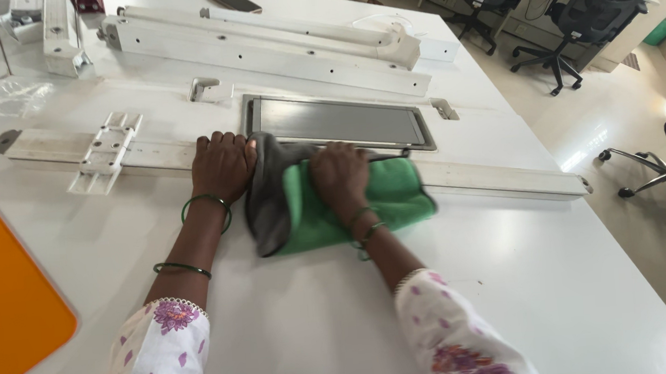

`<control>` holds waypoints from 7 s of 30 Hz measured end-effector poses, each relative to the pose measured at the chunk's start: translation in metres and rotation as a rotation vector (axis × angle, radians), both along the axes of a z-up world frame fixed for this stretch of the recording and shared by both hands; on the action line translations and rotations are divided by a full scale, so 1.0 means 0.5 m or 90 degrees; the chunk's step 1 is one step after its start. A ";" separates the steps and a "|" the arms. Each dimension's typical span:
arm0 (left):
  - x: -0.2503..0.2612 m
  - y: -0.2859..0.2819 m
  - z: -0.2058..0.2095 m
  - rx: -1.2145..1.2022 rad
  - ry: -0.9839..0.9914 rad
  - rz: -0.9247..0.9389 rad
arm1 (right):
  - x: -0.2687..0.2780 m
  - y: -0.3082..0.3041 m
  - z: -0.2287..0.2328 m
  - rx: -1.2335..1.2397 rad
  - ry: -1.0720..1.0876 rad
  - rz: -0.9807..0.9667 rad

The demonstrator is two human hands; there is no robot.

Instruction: The person wipes long white metal beams using a green and grey cloth, moving the cloth along the length and around the joints of the beams on a white tabletop.

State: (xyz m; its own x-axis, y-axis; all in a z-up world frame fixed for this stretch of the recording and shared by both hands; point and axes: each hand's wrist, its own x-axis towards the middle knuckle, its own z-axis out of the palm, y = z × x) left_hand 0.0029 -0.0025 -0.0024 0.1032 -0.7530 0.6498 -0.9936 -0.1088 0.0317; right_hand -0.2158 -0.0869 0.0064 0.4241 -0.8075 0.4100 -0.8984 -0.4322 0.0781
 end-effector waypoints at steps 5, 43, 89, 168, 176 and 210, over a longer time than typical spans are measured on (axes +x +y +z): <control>0.007 -0.007 0.003 -0.019 0.046 -0.070 | 0.065 0.102 0.034 -0.060 -0.182 0.127; 0.109 0.094 0.044 0.238 -0.005 -0.004 | -0.265 0.010 0.100 -0.006 -0.065 0.257; -0.025 -0.040 0.020 0.088 -0.001 -0.215 | -0.233 -0.035 0.109 0.000 0.032 0.299; -0.125 -0.053 0.099 0.298 -0.116 -0.153 | -0.240 -0.085 0.060 -0.080 0.036 0.316; -0.247 -0.111 0.090 0.247 -0.038 -0.216 | -0.241 -0.061 0.096 0.058 0.010 0.235; 0.033 -0.001 0.057 0.156 0.080 0.102 | -0.278 -0.139 0.054 0.085 -0.149 0.410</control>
State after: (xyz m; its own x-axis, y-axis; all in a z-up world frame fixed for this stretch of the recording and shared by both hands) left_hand 0.0194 -0.0032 0.0262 0.3018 -0.8530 0.4259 -0.9529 -0.2839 0.1068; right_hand -0.3551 -0.1565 0.0333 0.7483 -0.4743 0.4638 -0.4462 -0.8772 -0.1770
